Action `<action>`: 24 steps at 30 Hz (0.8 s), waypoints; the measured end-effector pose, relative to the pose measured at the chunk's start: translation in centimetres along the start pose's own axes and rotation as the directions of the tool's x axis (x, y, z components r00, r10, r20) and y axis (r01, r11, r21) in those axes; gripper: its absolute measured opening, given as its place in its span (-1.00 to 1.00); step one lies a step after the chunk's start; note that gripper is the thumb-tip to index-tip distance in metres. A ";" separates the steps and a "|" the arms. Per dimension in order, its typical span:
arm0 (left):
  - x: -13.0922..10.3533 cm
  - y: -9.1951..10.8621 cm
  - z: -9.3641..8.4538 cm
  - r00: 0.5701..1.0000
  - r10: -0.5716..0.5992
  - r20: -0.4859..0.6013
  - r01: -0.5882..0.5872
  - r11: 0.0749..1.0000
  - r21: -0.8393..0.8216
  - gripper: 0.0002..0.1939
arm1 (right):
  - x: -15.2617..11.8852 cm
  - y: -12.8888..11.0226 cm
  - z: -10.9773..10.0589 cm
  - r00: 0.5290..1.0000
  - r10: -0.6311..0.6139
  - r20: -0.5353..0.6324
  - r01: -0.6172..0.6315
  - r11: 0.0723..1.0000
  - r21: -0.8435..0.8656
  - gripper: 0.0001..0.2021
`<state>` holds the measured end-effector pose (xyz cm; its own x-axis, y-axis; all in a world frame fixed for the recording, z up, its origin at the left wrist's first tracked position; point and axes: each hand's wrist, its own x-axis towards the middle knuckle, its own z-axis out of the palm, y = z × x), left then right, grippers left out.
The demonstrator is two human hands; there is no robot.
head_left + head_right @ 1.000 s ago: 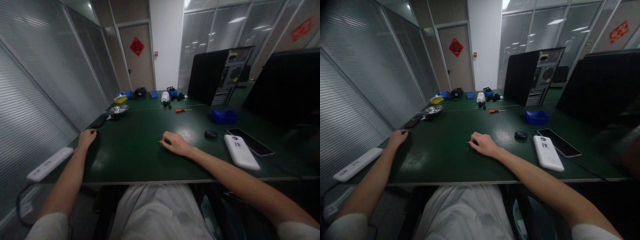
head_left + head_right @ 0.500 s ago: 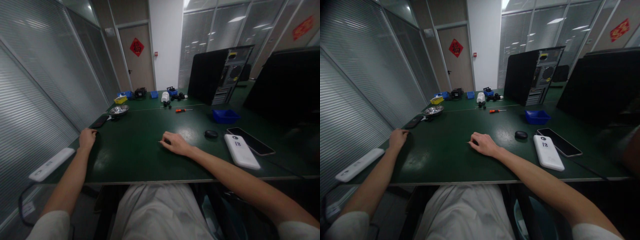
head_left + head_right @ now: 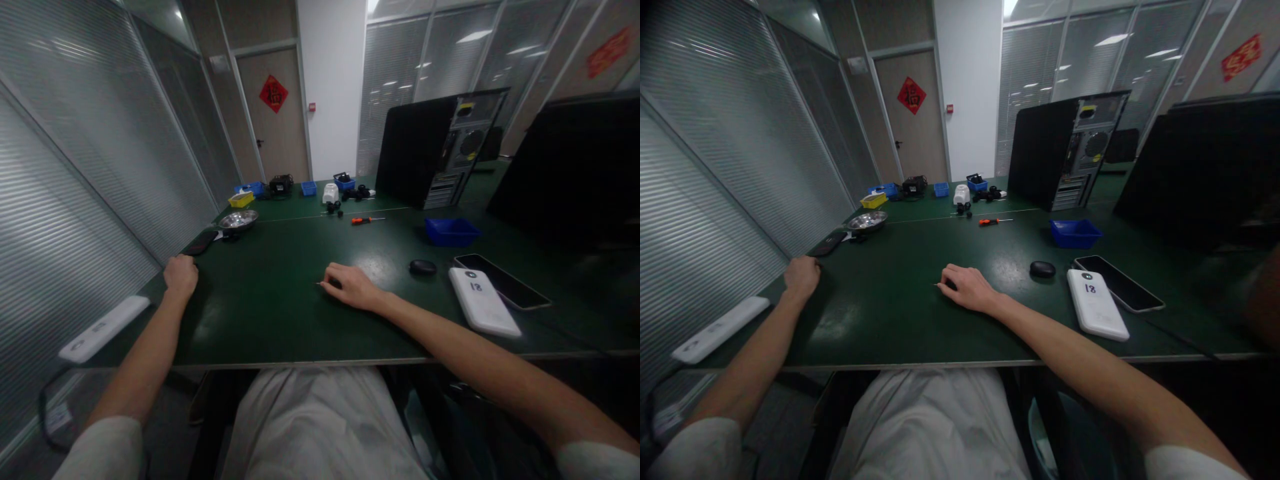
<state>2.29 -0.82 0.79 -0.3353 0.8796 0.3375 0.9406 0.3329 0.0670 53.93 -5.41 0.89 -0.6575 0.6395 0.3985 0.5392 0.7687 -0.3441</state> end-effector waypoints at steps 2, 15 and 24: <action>0.3 -0.5 0.4 1.000 -0.012 -0.024 0.014 0.998 0.056 -0.63 | 0.0 0.0 0.1 1.000 -0.003 0.000 0.003 1.000 -0.002 -0.86; 2.3 -4.0 0.9 0.961 -0.219 0.171 0.263 0.914 -0.309 -0.64 | 0.0 0.2 0.0 1.000 -0.003 0.008 0.003 1.000 0.007 -0.84; 1.7 -3.6 0.3 0.942 -0.292 0.164 0.332 0.876 -0.349 -0.69 | 0.0 0.3 0.0 1.000 -0.010 0.000 0.010 1.000 0.004 -0.83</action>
<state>-1.62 -0.45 0.88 -0.5994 0.7873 0.1446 0.7316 0.4655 0.4982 54.13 -5.21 0.79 -0.6627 0.6321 0.4015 0.5305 0.7747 -0.3439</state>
